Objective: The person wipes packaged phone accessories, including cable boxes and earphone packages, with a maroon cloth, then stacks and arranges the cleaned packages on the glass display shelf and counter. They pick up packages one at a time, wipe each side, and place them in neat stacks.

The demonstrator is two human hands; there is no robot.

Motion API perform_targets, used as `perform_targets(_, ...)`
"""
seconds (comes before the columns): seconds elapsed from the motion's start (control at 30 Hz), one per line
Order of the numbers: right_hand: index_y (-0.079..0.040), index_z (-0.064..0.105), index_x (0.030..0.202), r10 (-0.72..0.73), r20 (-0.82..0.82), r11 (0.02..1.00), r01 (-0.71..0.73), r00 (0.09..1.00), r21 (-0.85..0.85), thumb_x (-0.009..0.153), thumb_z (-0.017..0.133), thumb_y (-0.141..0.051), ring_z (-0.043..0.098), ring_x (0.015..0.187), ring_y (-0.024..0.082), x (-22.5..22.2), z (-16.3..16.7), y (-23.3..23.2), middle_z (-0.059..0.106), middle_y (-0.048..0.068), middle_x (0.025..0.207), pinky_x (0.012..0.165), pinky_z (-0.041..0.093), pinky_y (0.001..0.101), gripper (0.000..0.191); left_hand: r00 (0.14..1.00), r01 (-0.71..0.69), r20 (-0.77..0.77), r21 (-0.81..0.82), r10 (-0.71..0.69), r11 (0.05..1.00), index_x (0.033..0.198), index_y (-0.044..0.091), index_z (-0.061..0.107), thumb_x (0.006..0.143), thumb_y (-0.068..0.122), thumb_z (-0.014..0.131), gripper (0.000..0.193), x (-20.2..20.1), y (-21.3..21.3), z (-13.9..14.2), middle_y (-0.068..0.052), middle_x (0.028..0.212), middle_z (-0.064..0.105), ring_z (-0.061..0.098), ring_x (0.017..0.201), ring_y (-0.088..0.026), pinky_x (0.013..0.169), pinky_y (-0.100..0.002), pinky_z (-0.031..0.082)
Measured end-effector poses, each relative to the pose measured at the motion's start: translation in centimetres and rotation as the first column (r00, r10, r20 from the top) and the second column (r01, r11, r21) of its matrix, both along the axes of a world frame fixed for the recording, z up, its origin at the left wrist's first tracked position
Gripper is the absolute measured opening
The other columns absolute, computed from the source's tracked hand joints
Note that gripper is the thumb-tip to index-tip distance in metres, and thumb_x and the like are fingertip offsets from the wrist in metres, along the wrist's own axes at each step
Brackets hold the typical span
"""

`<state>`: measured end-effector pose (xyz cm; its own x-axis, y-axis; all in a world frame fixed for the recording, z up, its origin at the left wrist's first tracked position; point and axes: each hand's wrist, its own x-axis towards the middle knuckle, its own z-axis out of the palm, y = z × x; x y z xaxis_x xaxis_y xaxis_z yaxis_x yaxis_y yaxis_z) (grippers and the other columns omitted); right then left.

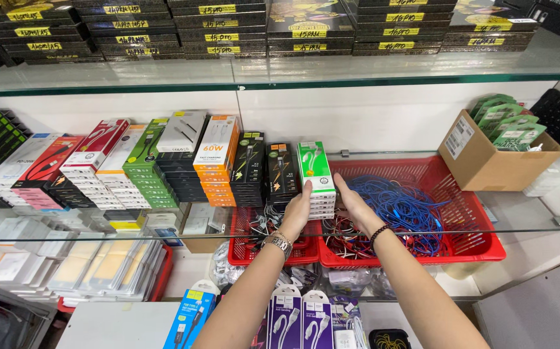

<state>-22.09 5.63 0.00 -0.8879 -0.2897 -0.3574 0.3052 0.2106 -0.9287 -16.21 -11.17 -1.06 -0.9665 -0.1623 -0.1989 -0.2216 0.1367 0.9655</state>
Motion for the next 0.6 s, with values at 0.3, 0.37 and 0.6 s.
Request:
perform_targets(0.3,0.002,0.066,0.131,-0.203,-0.136,0.979,0.201,0.97,-0.028,0.102,0.042,-0.055,0.063,0.106,0.023,7.6,-1.9,-0.1,0.073,0.013,0.122,0.095,0.046,0.0358,0.068,0.992,0.096,-0.078,-0.065,-0.101,0.993,0.132,-0.003,0.061,0.104,0.052,0.035,0.066,4.8,1.2,0.2,-0.027,0.124,0.069,0.066,0.116,-0.037,0.1,-0.042,0.047)
perform_targets(0.37,0.003,0.063,0.132,-0.239,-0.222,0.969,0.218,0.945,-0.114,0.104,0.043,-0.05,0.064,0.111,0.021,11.2,-1.2,-0.5,0.072,0.013,0.125,0.099,0.046,0.0327,0.064,0.982,0.129,-0.123,-0.138,-0.147,0.982,0.131,-0.003,0.06,0.104,0.05,0.035,0.064,7.7,0.7,1.7,-0.03,0.121,0.069,0.065,0.116,-0.04,0.1,-0.044,0.047)
perform_targets(0.6,0.002,0.053,0.142,-0.219,-0.427,0.975,0.206,0.878,-0.076,0.104,0.04,-0.042,0.061,0.124,0.021,25.1,2.0,-8.2,0.068,0.016,0.135,0.106,0.043,0.0314,0.059,0.939,0.142,-0.287,-0.171,-0.188,0.975,0.13,-0.003,0.058,0.101,0.041,0.036,0.058,19.1,-6.6,3.8,-0.027,0.132,0.064,0.056,0.126,-0.039,0.107,-0.044,0.038)
